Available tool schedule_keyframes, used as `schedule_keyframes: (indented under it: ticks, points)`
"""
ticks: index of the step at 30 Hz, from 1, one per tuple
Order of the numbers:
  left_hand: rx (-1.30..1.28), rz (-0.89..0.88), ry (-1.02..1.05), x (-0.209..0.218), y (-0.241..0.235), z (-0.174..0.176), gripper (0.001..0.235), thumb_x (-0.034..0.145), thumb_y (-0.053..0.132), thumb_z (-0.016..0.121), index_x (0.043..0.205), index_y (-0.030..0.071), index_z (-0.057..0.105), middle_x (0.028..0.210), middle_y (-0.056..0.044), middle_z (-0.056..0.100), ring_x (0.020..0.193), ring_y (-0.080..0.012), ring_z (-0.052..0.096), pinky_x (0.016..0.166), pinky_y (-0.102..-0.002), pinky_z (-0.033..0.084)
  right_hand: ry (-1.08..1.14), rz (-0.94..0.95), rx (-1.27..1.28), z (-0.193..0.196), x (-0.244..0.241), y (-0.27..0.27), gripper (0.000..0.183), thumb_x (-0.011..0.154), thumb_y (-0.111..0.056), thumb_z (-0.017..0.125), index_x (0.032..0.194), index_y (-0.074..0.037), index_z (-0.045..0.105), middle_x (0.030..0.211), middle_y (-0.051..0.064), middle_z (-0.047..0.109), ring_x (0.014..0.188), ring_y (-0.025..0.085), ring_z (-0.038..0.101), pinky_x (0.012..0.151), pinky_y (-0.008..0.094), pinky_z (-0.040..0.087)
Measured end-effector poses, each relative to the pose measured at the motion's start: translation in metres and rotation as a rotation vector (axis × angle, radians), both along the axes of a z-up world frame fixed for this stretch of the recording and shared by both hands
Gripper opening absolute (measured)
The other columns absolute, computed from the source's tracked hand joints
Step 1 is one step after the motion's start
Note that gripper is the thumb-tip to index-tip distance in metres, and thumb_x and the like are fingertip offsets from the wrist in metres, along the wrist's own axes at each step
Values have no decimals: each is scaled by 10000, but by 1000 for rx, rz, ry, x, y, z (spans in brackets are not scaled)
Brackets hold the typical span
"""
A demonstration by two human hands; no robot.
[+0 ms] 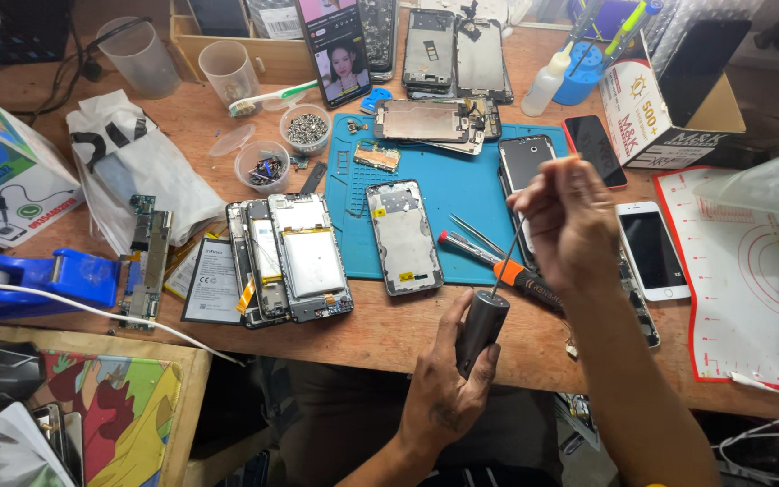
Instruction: The person uses a screwdriver to remove screws from a smartphone chassis held in the left hand. The device is rotated and repositioned multiple times while the person continues to unscrew fasteners from the frame.
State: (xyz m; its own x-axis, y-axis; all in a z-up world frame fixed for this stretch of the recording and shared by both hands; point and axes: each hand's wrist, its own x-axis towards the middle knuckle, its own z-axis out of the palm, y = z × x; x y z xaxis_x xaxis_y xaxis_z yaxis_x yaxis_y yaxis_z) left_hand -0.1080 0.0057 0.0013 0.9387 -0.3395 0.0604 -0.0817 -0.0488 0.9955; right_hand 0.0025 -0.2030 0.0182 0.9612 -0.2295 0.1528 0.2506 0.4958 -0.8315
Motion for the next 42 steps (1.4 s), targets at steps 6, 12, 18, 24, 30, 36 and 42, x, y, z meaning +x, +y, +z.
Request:
schedule_keyframes:
  ticks: [6, 12, 18, 24, 30, 36, 42]
  points:
    - [-99, 114, 35, 2, -2, -3, 569, 1031, 308, 527, 1516, 35, 410, 859, -105, 597, 685, -199, 612, 598, -347, 524, -115, 20, -151, 2, -42, -1, 393, 1118, -398, 522, 1180, -26, 631, 1205, 156, 680, 1182, 283, 660, 1100, 472, 516]
    - [-38, 207, -117, 15, -12, 5, 514, 1030, 100, 386, 1525, 8, 493, 1067, -164, 574, 917, -212, 604, 804, -344, 539, 125, 272, -575, -13, -104, 58, 709, 990, -246, 606, 1568, -58, 240, 1401, 128, 551, 1346, 261, 513, 1136, 466, 370]
    - [183, 366, -120, 46, 16, 9, 501, 965, 141, 462, 1425, -59, 468, 1249, -241, 491, 1104, -312, 603, 973, -422, 544, 222, 270, -413, -18, -86, 46, 761, 921, -140, 678, 1561, -5, 289, 1205, 200, 623, 1053, 258, 678, 919, 415, 592]
    - [361, 460, -198, 63, 21, 4, 649, 1032, 162, 545, 1540, -129, 266, 1497, -344, 358, 1364, -429, 415, 1106, -509, 411, 399, 259, -478, -18, -68, 48, 485, 941, -177, 617, 1355, 44, 491, 1019, 193, 740, 931, 239, 750, 855, 388, 628]
    - [197, 484, 186, 85, 18, 8, 777, 918, 253, 604, 1548, 2, 226, 1185, -189, 589, 903, -238, 677, 716, -354, 597, 436, 395, -382, -14, -67, 48, 503, 927, -167, 653, 1356, 35, 484, 1013, 202, 735, 936, 231, 738, 861, 360, 616]
    - [127, 440, 192, 110, 23, -12, 465, 956, 247, 633, 1319, -35, 561, 918, -140, 622, 750, -164, 578, 631, -321, 517, 451, 369, -266, -19, -69, 48, 486, 909, -187, 647, 1321, 5, 473, 1205, 135, 711, 885, 181, 718, 784, 343, 610]
    - [-364, 556, 137, 125, 21, -46, 261, 987, 196, 598, 1099, -31, 533, 970, -78, 563, 884, -141, 566, 793, -291, 541, 374, 393, -348, -29, -73, 39, 527, 1033, -292, 506, 1494, -41, 461, 982, 150, 676, 761, 152, 685, 689, 296, 591]
